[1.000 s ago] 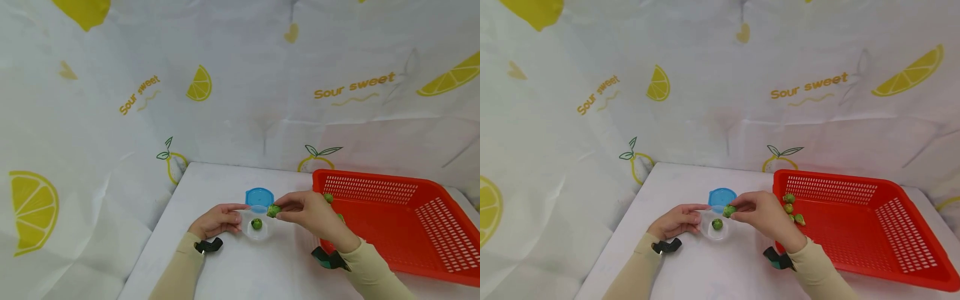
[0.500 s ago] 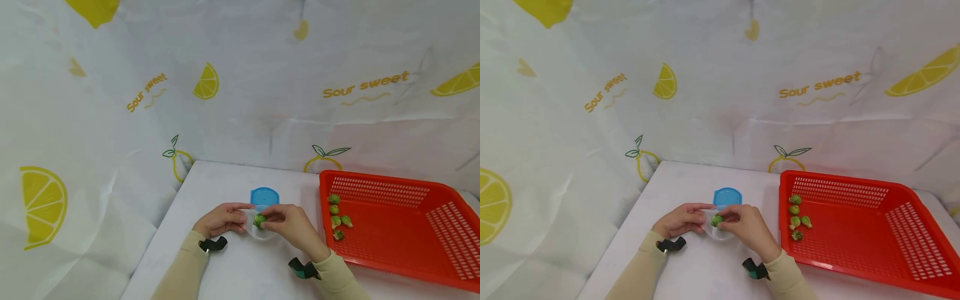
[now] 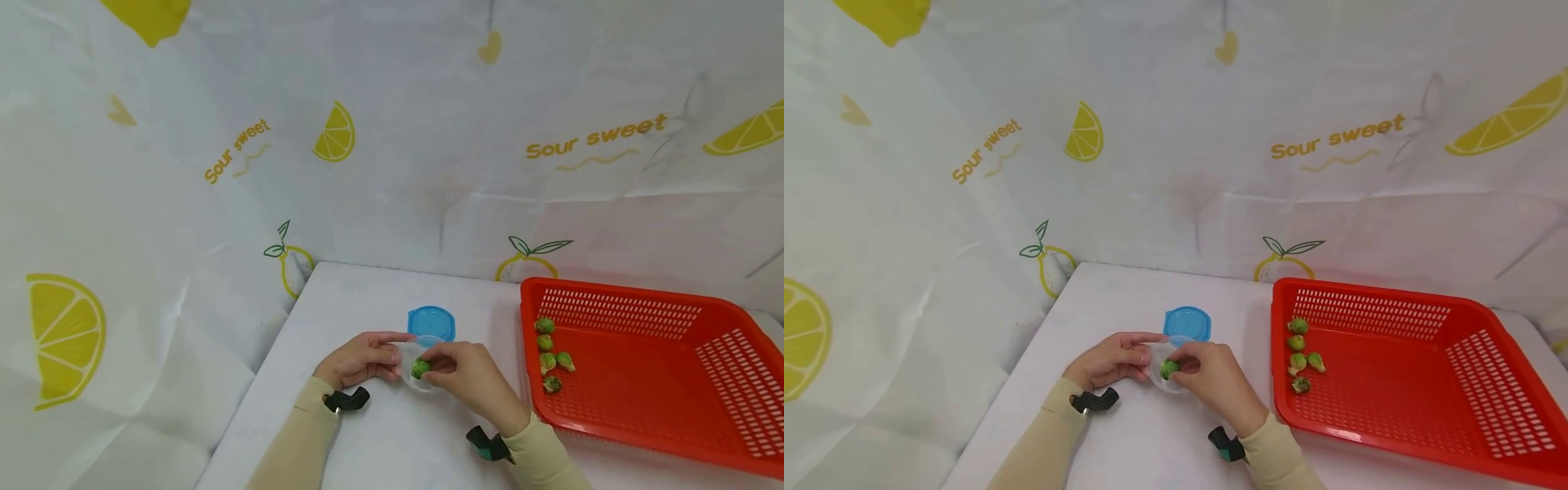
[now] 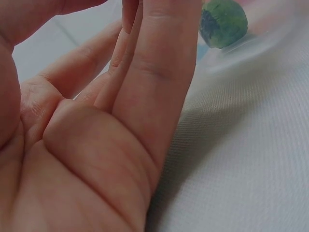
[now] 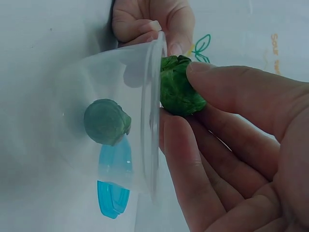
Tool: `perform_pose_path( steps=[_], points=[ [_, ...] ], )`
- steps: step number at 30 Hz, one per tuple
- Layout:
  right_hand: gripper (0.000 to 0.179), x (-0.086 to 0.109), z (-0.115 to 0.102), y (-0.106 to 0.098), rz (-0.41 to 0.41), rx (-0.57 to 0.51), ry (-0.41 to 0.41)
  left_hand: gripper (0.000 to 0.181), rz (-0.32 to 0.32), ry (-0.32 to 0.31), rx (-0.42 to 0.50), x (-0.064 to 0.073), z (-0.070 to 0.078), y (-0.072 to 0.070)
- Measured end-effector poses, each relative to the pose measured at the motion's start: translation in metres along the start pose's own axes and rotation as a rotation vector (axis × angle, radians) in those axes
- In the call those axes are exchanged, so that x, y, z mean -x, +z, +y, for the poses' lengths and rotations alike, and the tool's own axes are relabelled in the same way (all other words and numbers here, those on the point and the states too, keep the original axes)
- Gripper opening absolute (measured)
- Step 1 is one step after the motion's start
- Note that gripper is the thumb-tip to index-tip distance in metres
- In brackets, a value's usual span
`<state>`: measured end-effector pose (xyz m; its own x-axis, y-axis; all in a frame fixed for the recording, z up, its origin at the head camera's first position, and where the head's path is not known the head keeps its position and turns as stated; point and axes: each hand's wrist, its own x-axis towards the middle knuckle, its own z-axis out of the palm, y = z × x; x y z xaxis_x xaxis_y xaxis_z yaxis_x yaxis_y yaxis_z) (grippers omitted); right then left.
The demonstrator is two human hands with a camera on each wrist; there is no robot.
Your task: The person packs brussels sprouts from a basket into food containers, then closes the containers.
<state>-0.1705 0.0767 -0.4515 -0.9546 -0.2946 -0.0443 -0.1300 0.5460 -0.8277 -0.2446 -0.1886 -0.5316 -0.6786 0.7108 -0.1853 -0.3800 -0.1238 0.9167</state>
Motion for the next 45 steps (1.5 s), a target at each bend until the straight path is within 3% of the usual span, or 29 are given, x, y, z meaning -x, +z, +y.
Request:
perform_pose_path(
  steps=[10, 25, 33, 39, 45],
  points=[
    [0.019, -0.003, 0.003, 0.008, -0.031, 0.048, -0.052, 0.057, 0.006, 0.009, -0.019, 0.0, -0.001, 0.0],
    [0.02, 0.001, 0.003, 0.007, -0.029, 0.05, -0.067, 0.058, -0.016, 0.009, -0.023, -0.004, -0.001, -0.001],
    [0.022, 0.009, -0.006, 0.0, -0.099, -0.002, -0.075, 0.058, -0.012, 0.012, -0.017, -0.003, -0.004, 0.0],
    [0.022, 0.024, -0.027, -0.025, -0.135, -0.032, -0.096, 0.059, -0.009, 0.013, -0.016, -0.002, -0.004, 0.001],
    [0.024, 0.04, -0.04, -0.078, -0.153, 0.008, -0.098, 0.059, -0.016, 0.01, -0.02, -0.001, -0.002, 0.0]
  ],
)
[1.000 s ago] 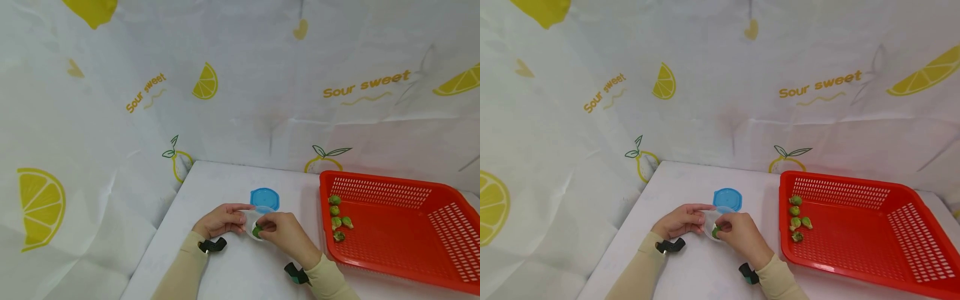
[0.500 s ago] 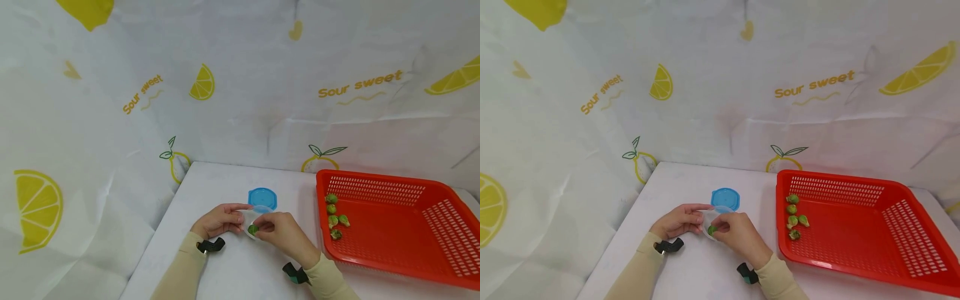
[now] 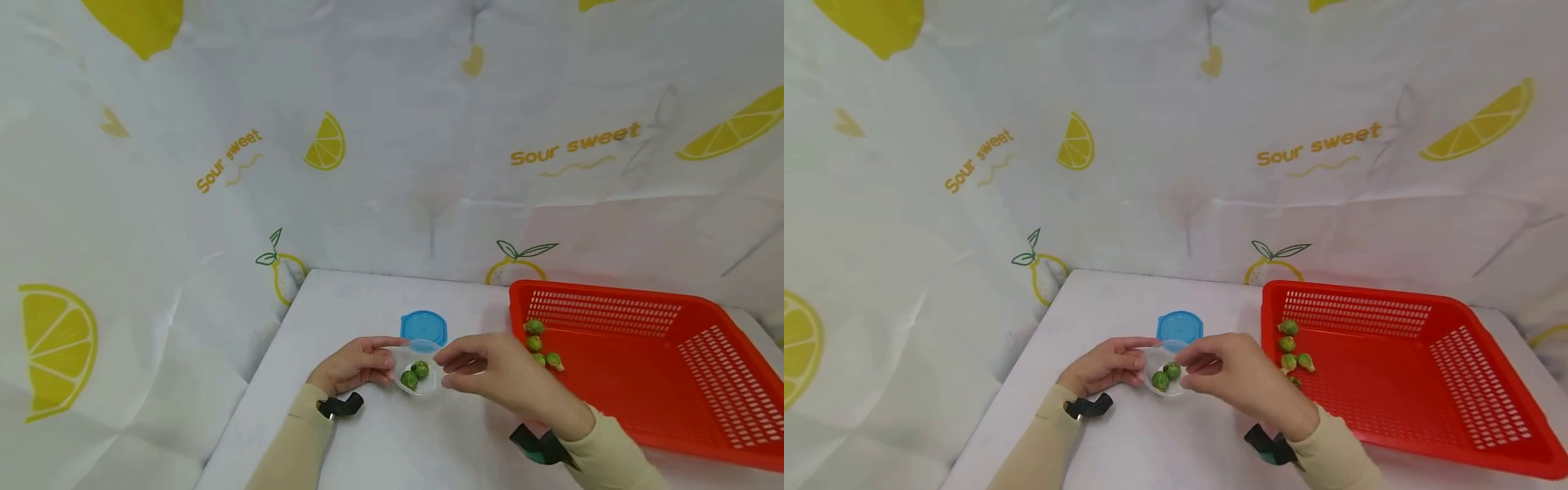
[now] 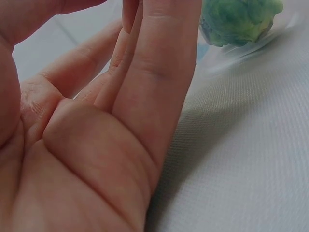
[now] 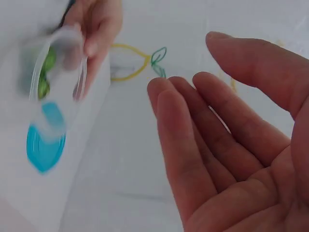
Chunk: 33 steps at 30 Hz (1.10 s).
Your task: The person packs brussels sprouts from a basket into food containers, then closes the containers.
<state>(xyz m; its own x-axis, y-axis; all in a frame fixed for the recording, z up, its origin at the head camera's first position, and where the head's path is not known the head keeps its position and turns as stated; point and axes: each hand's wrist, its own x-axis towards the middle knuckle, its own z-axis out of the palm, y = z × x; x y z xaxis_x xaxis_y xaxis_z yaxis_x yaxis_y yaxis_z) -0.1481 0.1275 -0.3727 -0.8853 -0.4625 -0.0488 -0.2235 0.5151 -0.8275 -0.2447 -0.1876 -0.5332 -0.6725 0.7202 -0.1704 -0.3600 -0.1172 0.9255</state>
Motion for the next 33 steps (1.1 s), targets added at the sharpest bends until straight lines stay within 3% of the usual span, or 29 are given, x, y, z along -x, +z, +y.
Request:
perform_pose_path(
  steps=[7, 15, 20, 28, 33],
  points=[
    [0.023, 0.01, 0.023, -0.064, 0.085, 0.118, 0.077, 0.06, 0.016, 0.002, -0.023, 0.003, -0.002, -0.001],
    [0.03, 0.02, 0.075, -0.112, 0.074, 0.26, 0.174, 0.059, -0.002, 0.016, -0.012, 0.003, -0.003, -0.001],
    [0.031, 0.022, 0.104, -0.126, 0.041, 0.275, 0.229, 0.06, -0.007, 0.026, -0.008, 0.001, -0.003, -0.001],
    [0.036, 0.015, 0.153, -0.142, -0.044, 0.187, 0.291, 0.062, 0.014, 0.001, -0.003, 0.002, -0.002, -0.001],
    [0.038, 0.012, 0.173, -0.147, -0.092, 0.126, 0.321, 0.062, 0.007, 0.002, -0.002, 0.001, -0.001, 0.0]
  ],
)
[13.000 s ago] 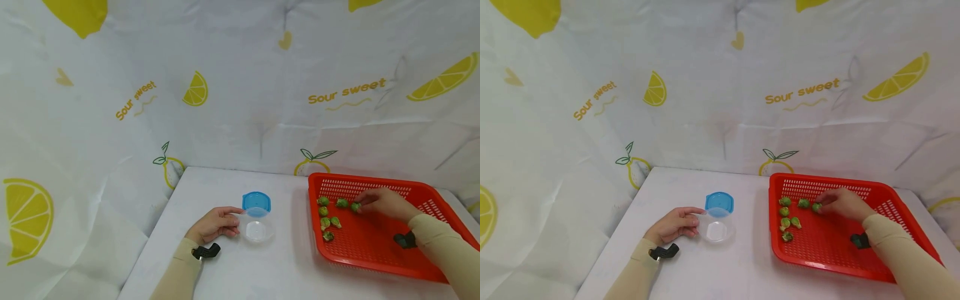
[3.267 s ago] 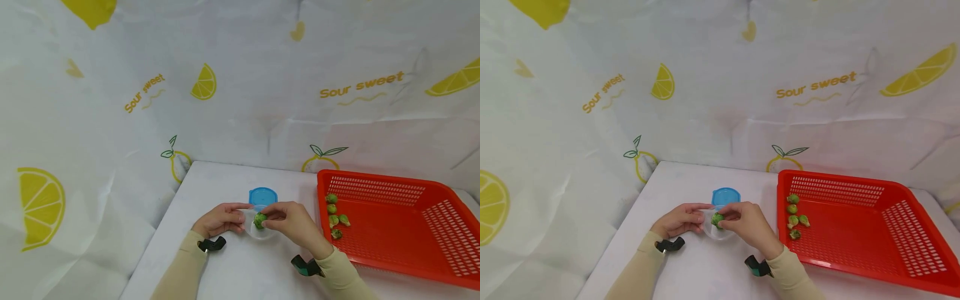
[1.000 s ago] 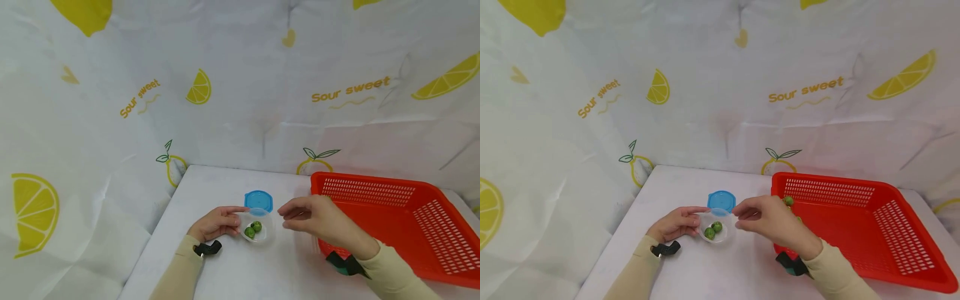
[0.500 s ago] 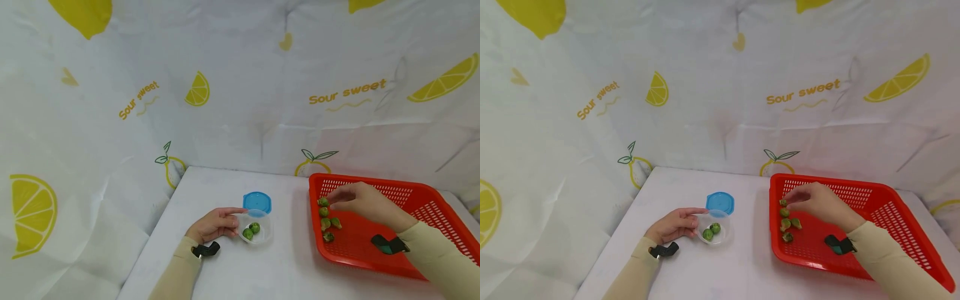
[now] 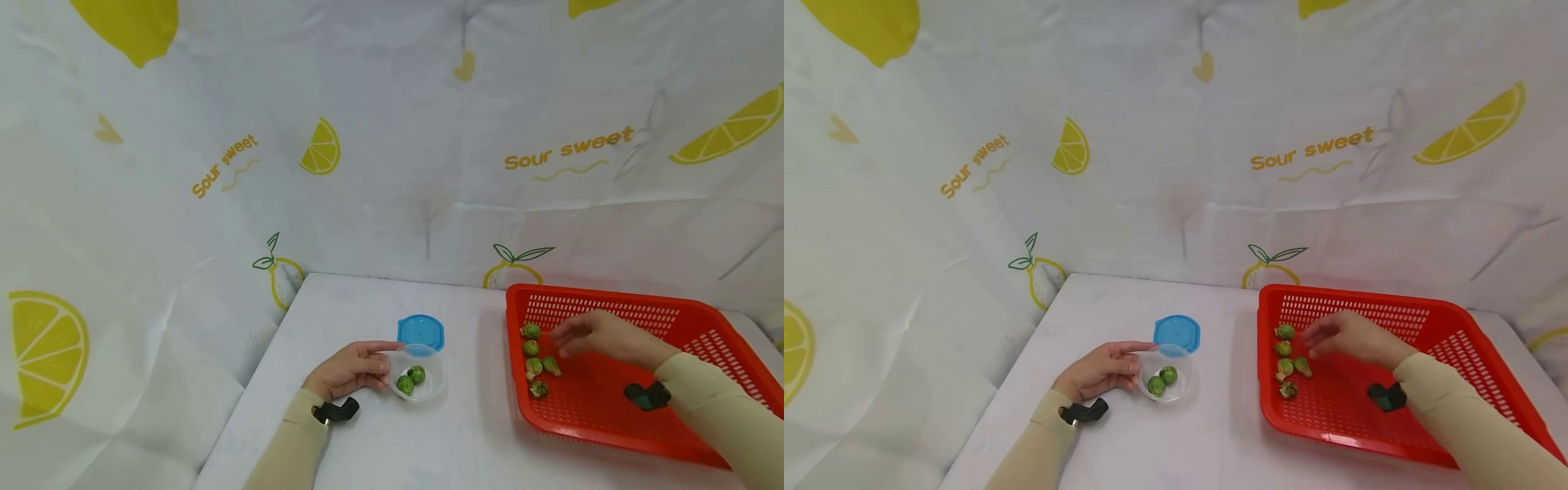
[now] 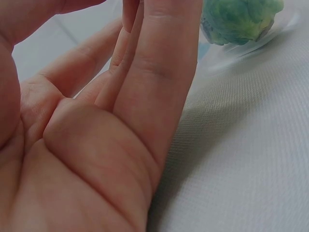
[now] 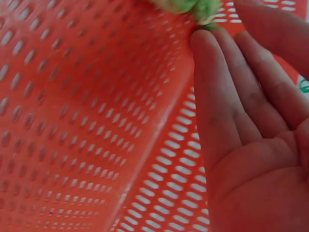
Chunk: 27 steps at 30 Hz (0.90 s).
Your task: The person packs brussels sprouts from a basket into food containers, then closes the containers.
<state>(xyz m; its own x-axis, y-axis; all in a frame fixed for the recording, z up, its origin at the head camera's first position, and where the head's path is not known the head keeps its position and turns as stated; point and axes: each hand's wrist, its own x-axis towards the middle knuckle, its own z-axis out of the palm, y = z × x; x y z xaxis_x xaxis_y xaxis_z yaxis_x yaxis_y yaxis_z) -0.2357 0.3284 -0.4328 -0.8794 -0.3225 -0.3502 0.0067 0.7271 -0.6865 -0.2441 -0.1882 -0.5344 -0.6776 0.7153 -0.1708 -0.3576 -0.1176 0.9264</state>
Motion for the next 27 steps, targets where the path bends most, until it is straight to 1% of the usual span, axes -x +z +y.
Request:
perform_pose_path(
  steps=[5, 13, 19, 27],
  points=[
    [0.038, -0.004, 0.008, 0.001, -0.053, -0.049, -0.02, 0.062, -0.001, 0.001, 0.009, 0.001, -0.001, -0.001],
    [0.037, -0.009, 0.016, 0.007, -0.119, -0.05, -0.034, 0.064, -0.006, -0.009, 0.02, 0.0, 0.0, -0.001],
    [0.037, -0.013, 0.016, 0.012, -0.114, -0.028, -0.019, 0.065, -0.015, -0.007, 0.017, -0.001, 0.0, -0.001],
    [0.036, -0.017, 0.013, 0.016, -0.095, 0.02, -0.018, 0.062, -0.024, 0.015, 0.005, -0.001, 0.0, -0.003]
  ],
)
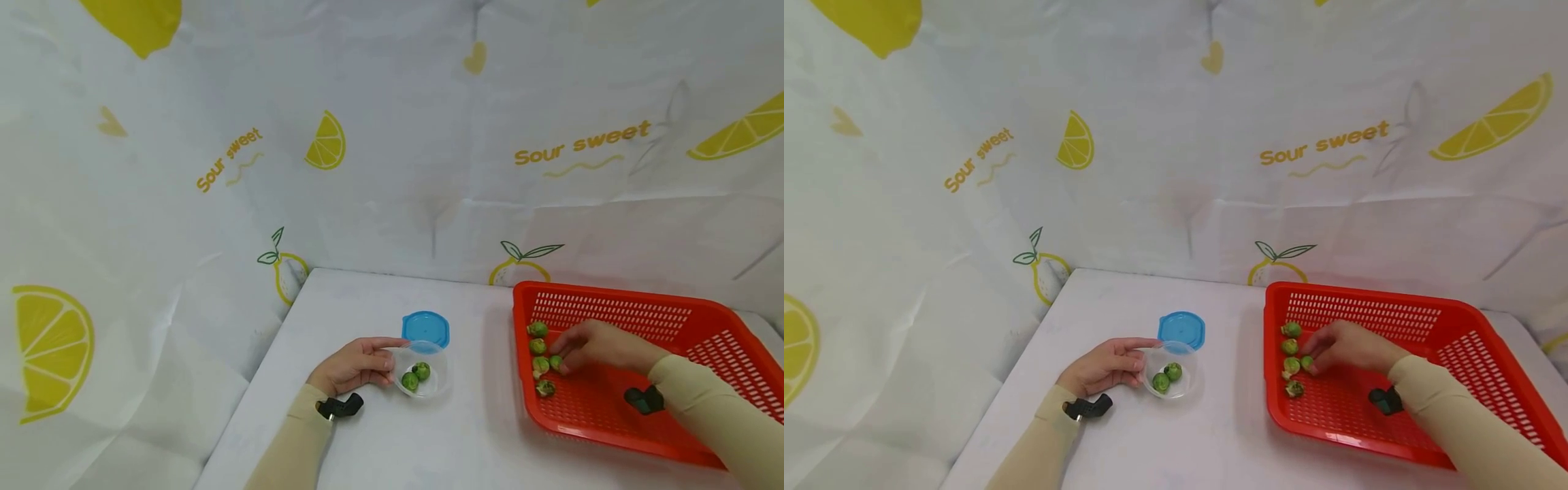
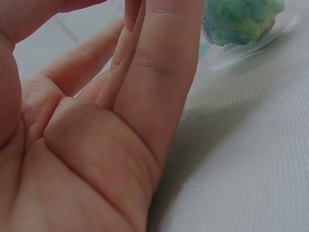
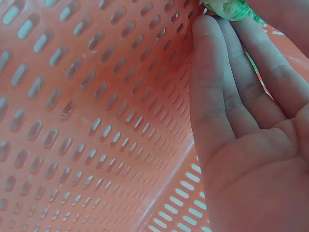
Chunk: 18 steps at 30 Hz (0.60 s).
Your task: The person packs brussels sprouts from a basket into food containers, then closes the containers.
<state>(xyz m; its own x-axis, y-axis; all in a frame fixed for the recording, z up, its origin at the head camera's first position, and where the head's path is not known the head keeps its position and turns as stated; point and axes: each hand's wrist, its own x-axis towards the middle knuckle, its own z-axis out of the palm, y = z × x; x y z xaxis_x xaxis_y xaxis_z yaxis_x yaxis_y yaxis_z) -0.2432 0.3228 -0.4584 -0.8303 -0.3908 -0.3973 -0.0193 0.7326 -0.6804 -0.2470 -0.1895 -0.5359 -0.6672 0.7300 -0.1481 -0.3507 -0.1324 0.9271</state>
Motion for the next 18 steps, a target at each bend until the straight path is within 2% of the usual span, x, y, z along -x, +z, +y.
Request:
perform_pose_path(
  steps=[18],
  points=[
    [0.032, 0.0008, -0.0051, 0.0024, 0.029, 0.018, 0.011, 0.061, 0.009, -0.017, 0.026, 0.0006, 0.0026, 0.0027]
  ],
)
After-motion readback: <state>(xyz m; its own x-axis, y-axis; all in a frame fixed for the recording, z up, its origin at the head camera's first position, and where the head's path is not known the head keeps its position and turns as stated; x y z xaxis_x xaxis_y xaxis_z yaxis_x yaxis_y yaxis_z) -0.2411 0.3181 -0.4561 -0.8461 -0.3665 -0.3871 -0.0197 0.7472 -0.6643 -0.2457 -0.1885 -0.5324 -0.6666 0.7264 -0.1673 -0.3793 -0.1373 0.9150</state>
